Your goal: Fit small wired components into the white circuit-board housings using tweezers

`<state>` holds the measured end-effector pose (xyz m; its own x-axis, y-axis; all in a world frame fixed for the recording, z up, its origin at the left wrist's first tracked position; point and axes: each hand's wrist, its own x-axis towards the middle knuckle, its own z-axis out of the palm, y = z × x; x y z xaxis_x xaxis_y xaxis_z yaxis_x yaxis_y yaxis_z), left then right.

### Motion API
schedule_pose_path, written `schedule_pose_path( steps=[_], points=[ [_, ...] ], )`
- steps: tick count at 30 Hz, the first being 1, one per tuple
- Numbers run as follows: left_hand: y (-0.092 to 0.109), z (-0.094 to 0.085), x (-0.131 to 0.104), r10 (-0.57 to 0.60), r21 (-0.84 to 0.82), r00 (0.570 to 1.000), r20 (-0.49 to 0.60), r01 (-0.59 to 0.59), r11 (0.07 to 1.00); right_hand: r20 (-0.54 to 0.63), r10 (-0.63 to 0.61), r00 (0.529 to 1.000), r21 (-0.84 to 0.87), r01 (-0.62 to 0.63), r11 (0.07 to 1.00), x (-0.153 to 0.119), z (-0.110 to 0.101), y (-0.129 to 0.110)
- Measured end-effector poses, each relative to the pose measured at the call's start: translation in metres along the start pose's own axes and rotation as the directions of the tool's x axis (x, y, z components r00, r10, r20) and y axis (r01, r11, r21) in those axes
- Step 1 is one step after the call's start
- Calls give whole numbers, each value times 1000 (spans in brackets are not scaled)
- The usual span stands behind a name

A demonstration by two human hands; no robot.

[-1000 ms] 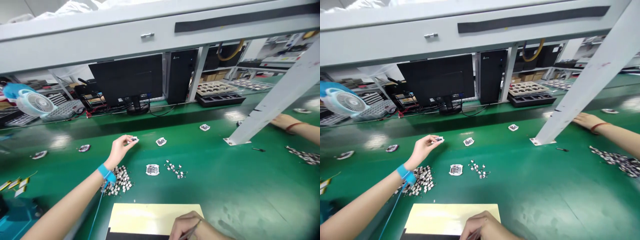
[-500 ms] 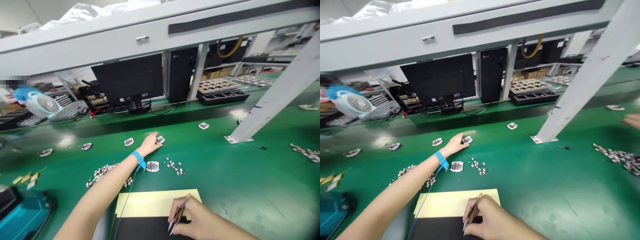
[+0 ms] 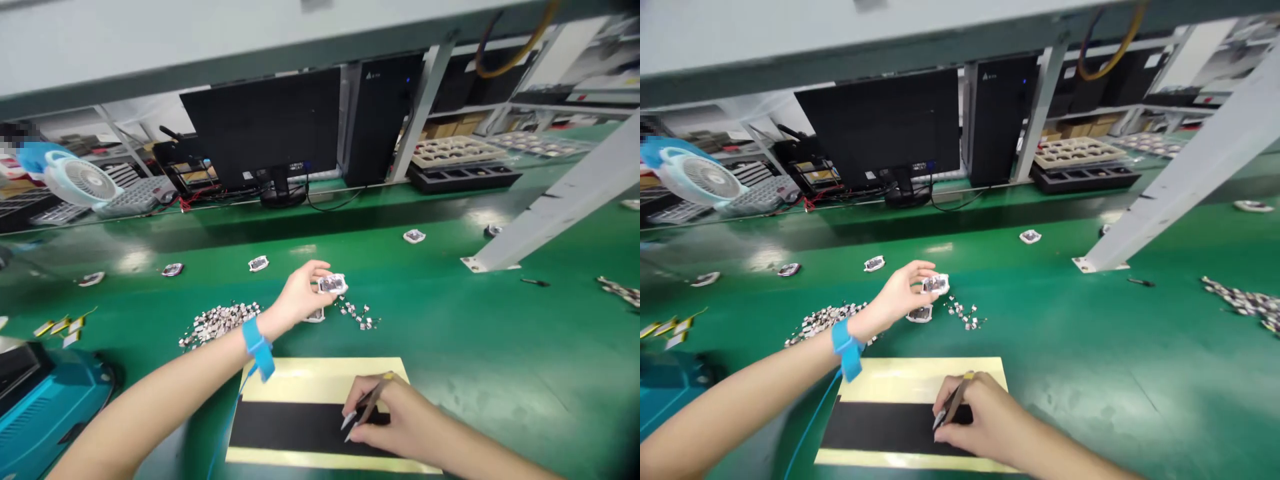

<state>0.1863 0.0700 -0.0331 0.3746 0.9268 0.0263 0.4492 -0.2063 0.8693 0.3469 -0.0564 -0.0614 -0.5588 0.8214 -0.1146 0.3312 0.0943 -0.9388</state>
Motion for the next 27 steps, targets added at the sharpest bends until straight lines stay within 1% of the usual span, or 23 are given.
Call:
schedule_pose_path(
  steps=[1,2,3,4,6,7,8,9,10,13,17,19,20,21,24,25,26,27],
  points=[
    [1,7,-15,10,-56,1000,28,-8,998,-17,-30,999,46,31,998,-1,-4,-2],
    [0,15,-29,27,-114,999,45,-22,993,-58,-81,995,98,86,991,-1,-9,-3],
    [-3,22,-41,52,-169,998,47,-43,985,-132,-139,981,137,157,978,-2,-14,-4],
    [-8,29,-52,83,-215,996,35,-74,974,-232,-198,952,147,236,961,-2,-19,-4],
    [-18,40,-67,147,-249,989,7,-141,958,-415,-294,861,70,353,933,-2,-28,-4],
    [-23,44,-71,168,-230,986,9,-161,960,-469,-329,820,5,375,927,-1,-32,-3],
    [-27,46,-74,180,-209,983,21,-172,963,-493,-360,792,-60,381,922,0,-34,-2],
    [-29,47,-75,183,-189,982,38,-172,967,-493,-383,781,-112,379,919,2,-36,-1],
    [-31,48,-76,179,-171,982,58,-167,971,-482,-398,781,-149,375,915,3,-37,0],
    [-29,46,-77,173,-150,981,84,-160,976,-449,-414,792,-205,360,910,4,-35,2],
    [-24,44,-79,245,-98,968,61,-239,966,-408,-429,806,-259,349,901,1,-34,2],
    [-23,43,-80,278,-84,959,49,-274,958,-345,-477,808,-322,375,869,-2,-34,1],
    [-22,43,-80,285,-78,958,47,-281,957,-304,-512,803,-368,397,841,-3,-35,1],
    [-22,43,-80,287,-73,957,45,-283,956,-269,-557,786,-419,425,802,-4,-35,0],
    [-22,42,-79,329,-85,944,25,-326,942,-181,-675,715,-538,503,677,-7,-33,-2],
    [-22,42,-79,346,-95,938,15,-343,935,-172,-691,702,-554,511,657,-8,-32,-3],
    [-22,42,-79,357,-106,934,6,-355,929,-173,-694,699,-555,513,655,-9,-31,-4],
    [-22,42,-79,362,-115,932,1,-360,926,-193,-680,707,-543,500,674,-11,-29,-5]
  ],
)
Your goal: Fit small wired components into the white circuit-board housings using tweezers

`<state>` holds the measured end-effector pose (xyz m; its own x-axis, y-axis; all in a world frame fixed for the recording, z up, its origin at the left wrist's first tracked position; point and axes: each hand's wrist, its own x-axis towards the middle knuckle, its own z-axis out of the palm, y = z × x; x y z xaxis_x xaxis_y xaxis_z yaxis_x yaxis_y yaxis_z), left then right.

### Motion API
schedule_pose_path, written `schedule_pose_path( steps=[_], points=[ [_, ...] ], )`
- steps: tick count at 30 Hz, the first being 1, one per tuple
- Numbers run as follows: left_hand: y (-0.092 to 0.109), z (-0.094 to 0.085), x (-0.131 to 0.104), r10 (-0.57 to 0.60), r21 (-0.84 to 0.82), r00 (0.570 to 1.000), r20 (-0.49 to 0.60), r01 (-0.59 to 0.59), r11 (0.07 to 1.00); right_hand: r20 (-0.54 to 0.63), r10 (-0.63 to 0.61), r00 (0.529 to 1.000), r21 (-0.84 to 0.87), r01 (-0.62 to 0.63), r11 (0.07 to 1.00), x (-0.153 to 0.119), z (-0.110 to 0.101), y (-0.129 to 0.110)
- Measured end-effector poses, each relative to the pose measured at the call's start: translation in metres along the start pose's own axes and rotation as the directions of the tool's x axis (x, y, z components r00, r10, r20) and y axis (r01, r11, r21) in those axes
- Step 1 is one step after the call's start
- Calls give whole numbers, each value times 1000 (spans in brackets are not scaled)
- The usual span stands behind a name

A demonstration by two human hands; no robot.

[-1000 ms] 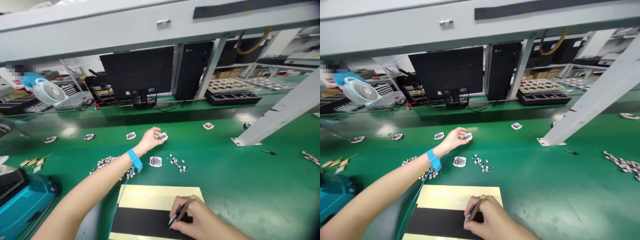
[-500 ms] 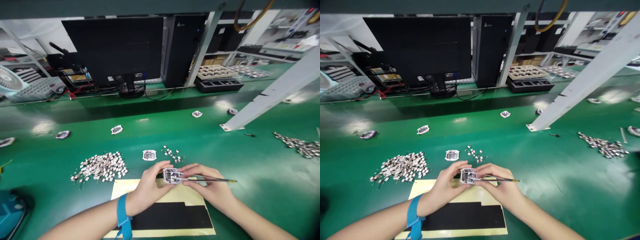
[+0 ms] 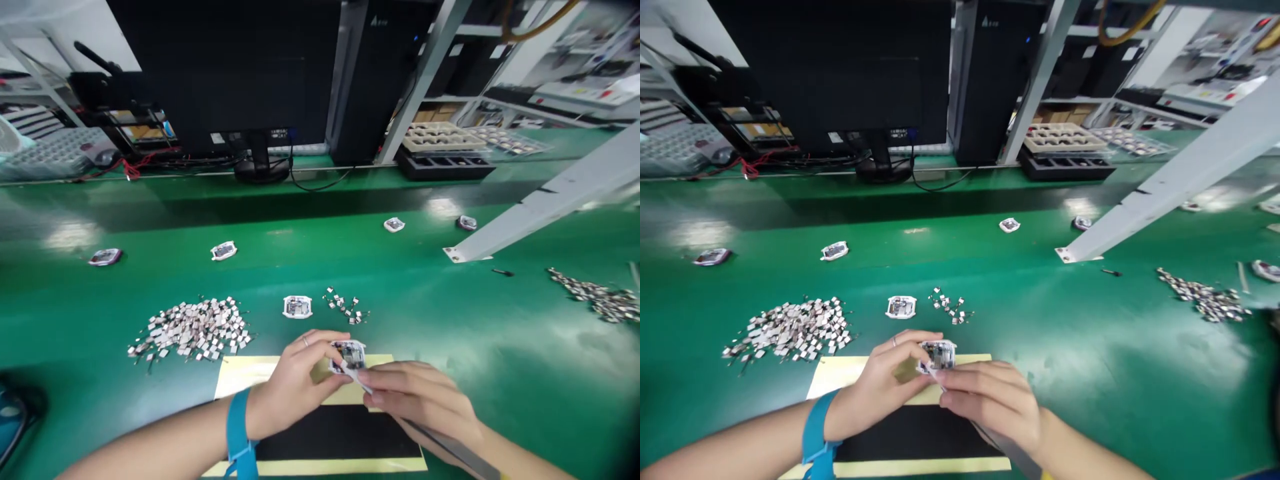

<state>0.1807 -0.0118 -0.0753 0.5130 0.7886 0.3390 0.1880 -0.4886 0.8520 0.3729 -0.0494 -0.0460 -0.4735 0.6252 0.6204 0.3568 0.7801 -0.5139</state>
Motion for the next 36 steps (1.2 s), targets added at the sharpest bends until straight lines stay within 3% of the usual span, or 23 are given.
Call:
schedule_pose_path(
  steps=[4,9,15,18,21,24,31,36],
  points=[
    [0,-1,-2,-20,-35,1000,-1,20,999,-135,234,963,129,-217,968,0,5,-4],
    [2,-1,-2,-41,-56,998,-38,39,998,-121,413,902,273,-370,888,3,12,1],
    [4,-3,-1,50,-36,998,-39,-51,998,-178,348,921,251,-299,921,1,13,-2],
    [4,-4,-2,66,-29,997,-33,-67,997,-196,392,899,298,-326,897,0,12,-3],
    [4,-5,-3,75,-12,996,-40,-75,997,-133,482,866,406,-396,824,1,9,-3],
    [4,-6,-3,101,0,994,-40,-101,995,-73,495,866,436,-419,797,3,6,-2],
    [4,-5,-3,204,8,978,-40,-204,979,-156,376,913,353,-304,885,9,8,-5],
    [4,-7,-2,219,-6,975,-32,-219,976,-202,377,904,340,-296,893,6,11,-7]
  ],
)
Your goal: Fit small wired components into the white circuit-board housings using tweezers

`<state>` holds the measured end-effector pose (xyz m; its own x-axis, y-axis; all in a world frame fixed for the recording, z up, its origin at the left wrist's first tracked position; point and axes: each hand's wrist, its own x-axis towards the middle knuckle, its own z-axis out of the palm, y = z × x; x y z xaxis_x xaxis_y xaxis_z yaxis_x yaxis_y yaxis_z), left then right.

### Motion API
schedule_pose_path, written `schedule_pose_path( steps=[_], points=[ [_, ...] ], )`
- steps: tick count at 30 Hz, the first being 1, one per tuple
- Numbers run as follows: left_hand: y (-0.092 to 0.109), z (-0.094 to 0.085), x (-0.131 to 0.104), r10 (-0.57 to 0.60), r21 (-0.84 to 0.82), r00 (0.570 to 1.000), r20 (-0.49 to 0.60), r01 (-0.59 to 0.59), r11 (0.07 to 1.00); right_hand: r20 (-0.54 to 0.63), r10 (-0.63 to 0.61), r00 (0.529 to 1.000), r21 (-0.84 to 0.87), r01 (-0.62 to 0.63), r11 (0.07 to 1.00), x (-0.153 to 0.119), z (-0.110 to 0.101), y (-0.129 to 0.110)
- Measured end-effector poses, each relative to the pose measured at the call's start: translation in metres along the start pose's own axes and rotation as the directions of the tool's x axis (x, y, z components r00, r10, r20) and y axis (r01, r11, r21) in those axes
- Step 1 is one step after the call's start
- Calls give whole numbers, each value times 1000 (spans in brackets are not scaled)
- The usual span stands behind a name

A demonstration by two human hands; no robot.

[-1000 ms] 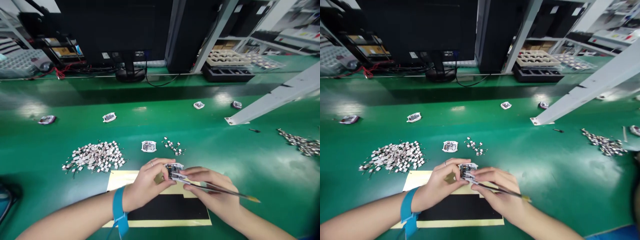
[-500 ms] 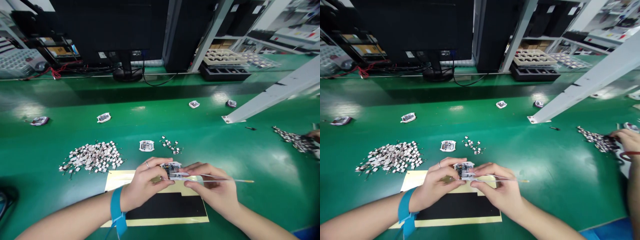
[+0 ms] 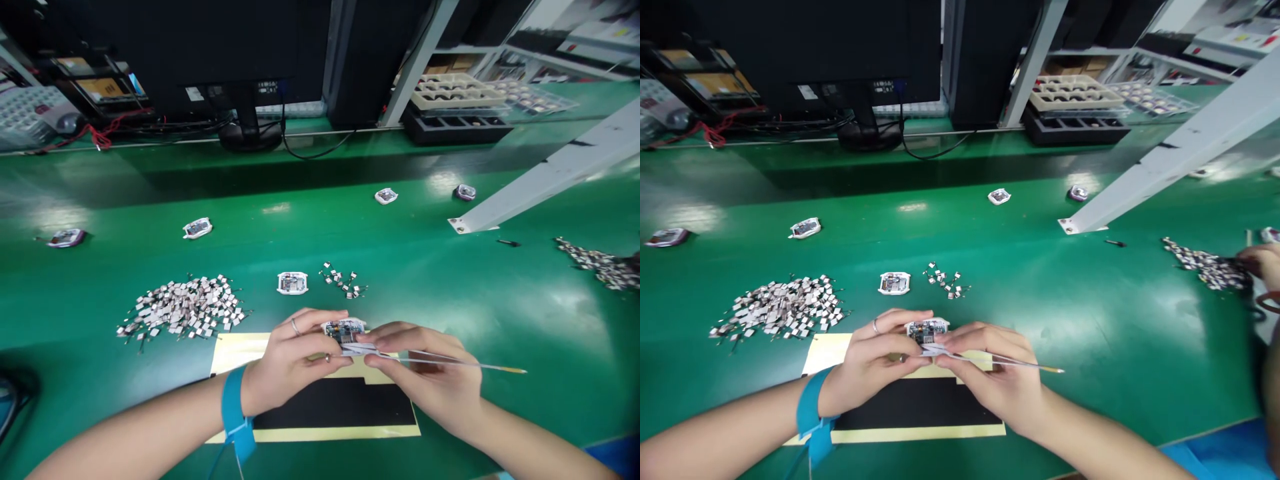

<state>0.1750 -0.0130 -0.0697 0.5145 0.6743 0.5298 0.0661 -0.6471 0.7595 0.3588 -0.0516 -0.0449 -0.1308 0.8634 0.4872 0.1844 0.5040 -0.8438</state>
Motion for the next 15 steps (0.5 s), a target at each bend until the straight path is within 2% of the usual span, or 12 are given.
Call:
schedule_pose_path(
  steps=[4,9,15],
  points=[
    [0,-1,2,10,-15,1000,-14,-11,1000,7,11,1000,42,-11,999,0,-4,0],
    [0,-1,4,14,-36,999,-32,-15,999,133,-25,991,41,20,999,2,-11,-1],
    [1,0,4,-14,-67,998,-57,10,998,190,-71,979,66,60,996,4,-13,-4]
  ],
)
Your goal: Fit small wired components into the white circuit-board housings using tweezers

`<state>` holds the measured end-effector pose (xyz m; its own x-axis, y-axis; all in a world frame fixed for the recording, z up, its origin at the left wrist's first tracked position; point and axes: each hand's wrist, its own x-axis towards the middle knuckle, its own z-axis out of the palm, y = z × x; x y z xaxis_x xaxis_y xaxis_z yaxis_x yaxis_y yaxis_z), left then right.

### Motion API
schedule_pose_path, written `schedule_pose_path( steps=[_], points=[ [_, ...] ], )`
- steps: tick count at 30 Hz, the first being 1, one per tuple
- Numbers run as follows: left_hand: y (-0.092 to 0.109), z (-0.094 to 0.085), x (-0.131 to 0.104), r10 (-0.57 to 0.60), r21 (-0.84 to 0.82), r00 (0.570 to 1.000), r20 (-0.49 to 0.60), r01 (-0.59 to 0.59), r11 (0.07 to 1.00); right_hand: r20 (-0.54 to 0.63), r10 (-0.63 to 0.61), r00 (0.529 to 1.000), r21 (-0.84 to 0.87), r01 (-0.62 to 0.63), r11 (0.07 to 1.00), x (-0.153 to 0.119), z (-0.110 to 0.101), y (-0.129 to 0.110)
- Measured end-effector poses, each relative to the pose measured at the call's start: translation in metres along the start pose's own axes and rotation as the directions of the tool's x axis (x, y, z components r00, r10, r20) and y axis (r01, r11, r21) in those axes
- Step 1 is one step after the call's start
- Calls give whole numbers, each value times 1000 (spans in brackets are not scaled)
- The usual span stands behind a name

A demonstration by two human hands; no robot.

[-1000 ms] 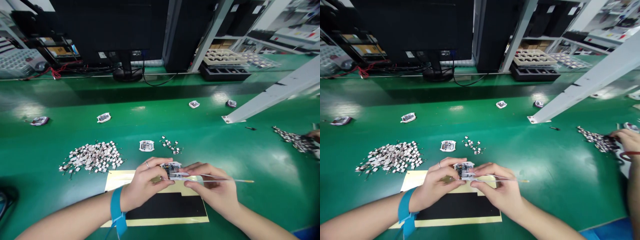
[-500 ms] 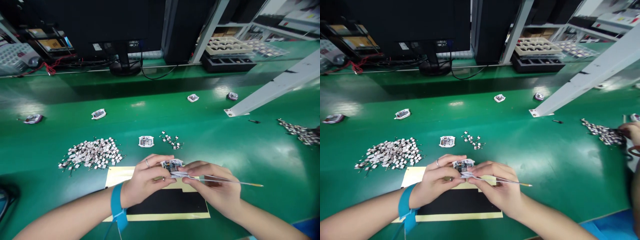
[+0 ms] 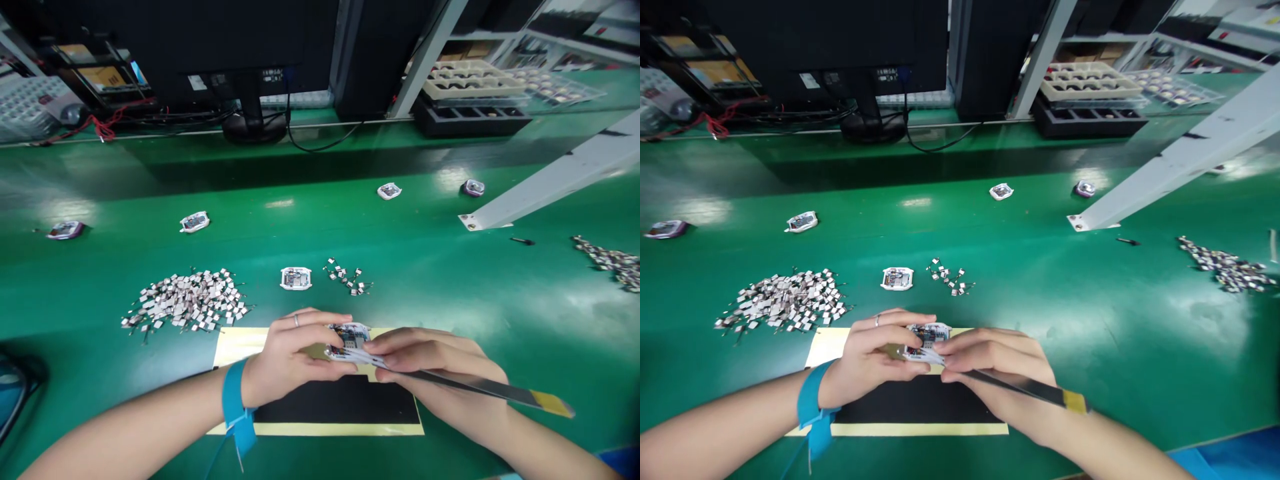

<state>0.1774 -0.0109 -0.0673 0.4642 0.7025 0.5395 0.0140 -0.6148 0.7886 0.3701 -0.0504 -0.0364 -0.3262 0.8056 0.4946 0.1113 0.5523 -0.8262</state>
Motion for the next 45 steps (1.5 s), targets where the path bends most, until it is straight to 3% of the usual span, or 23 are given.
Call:
schedule_pose_path(
  steps=[12,30,45],
  points=[
    [-2,2,0,-10,-12,1000,-7,10,1000,85,27,996,-44,-24,999,-6,-5,1],
    [-1,1,1,-35,-17,999,-7,34,999,-9,33,999,62,-33,998,3,1,-1],
    [-2,0,-1,36,-25,999,-13,-36,999,67,-23,998,41,20,999,-1,-3,-1]
  ],
)
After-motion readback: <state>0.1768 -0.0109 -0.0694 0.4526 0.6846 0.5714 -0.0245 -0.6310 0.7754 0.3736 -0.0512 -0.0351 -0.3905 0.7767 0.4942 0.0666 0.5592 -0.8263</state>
